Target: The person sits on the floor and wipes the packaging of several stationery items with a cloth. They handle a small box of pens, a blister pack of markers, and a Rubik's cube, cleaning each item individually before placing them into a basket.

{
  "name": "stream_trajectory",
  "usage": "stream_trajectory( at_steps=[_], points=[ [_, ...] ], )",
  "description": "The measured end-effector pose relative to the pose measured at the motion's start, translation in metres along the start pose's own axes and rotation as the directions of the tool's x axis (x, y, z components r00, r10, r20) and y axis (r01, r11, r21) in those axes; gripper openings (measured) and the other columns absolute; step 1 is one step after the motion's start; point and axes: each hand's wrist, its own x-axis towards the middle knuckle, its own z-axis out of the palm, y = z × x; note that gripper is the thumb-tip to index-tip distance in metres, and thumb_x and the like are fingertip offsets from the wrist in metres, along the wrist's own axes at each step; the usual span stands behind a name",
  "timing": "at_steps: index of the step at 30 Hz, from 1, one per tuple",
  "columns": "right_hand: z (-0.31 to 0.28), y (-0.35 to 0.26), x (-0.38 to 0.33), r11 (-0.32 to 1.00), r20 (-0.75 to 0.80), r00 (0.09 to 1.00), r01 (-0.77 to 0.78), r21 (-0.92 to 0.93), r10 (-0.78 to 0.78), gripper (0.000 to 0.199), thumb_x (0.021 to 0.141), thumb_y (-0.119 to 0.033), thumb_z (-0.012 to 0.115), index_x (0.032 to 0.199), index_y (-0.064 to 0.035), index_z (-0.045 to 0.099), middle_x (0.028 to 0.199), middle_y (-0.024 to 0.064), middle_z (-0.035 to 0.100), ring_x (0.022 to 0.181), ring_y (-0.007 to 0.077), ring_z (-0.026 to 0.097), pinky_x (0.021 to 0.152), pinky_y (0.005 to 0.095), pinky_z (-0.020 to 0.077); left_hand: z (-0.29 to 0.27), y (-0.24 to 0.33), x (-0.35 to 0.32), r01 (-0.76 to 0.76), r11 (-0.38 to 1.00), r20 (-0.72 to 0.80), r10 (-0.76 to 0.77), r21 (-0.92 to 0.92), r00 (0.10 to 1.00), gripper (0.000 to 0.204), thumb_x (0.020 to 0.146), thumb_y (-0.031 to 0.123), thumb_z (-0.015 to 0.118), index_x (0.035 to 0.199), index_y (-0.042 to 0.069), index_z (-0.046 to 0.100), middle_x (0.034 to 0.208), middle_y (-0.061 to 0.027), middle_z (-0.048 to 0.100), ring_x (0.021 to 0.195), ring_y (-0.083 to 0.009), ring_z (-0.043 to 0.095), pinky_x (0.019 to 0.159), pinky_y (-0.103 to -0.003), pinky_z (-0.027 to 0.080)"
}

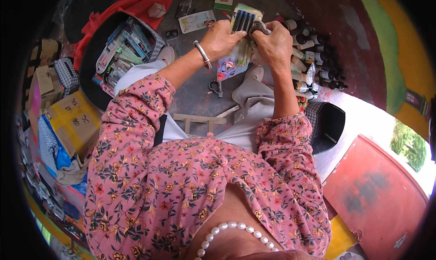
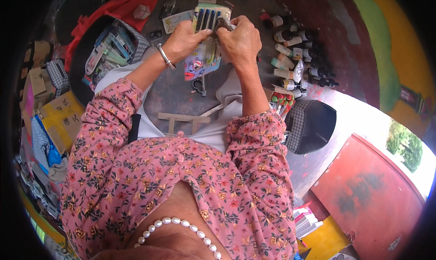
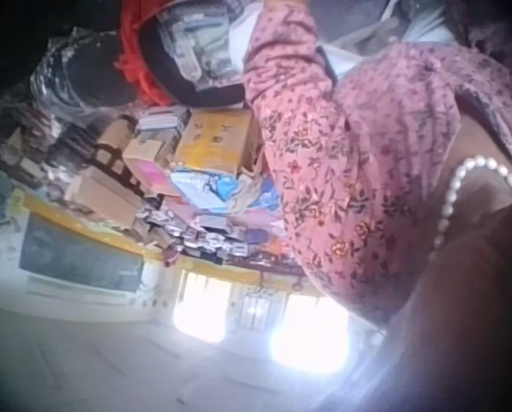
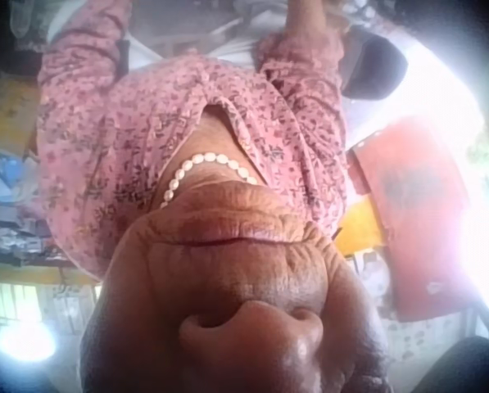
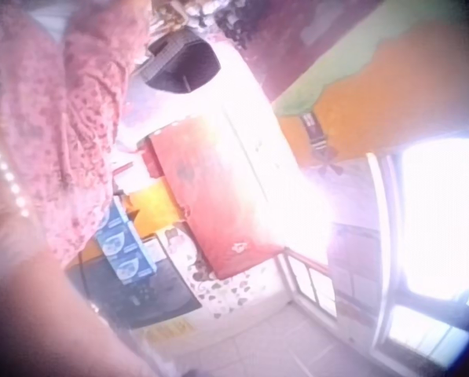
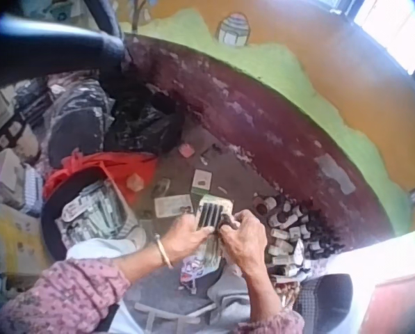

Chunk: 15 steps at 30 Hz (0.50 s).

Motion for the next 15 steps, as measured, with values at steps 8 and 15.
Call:
stream_trajectory(
  at_steps=[8,15],
  points=[
    [-0.007,0.003,0.005,0.989,-0.154,0.988,-0.003,0.148,0.026,0.032,0.056,-0.028,0.061,0.075,-0.0018,0.059,0.08,0.0196,0.059,0.081,0.0336,0.058,0.072,0.0404,0.0452,0.003,0.022,-0.005,-0.262,0.957,-0.072,0.271,0.123,0.96,0.027,0.08,0.023,0.056,0.075,-0.004,0.055,0.062,-0.0189,0.055,0.056,-0.0316,0.055,0.052,-0.039,0.041],
    [-0.001,0.011,-0.005,0.984,0.012,0.999,-0.047,0.169,0.046,0.025,0.057,-0.018,0.058,0.073,0.0,0.058,0.07,0.0221,0.059,0.072,0.0372,0.058,0.067,0.0428,0.0456,0.006,0.014,-0.001,-0.134,0.99,-0.076,0.13,-0.052,0.989,0.014,0.082,0.01,0.054,0.084,-0.004,0.057,0.073,-0.0059,0.06,0.063,-0.0118,0.052,0.058,-0.028,0.041]
  ],
)
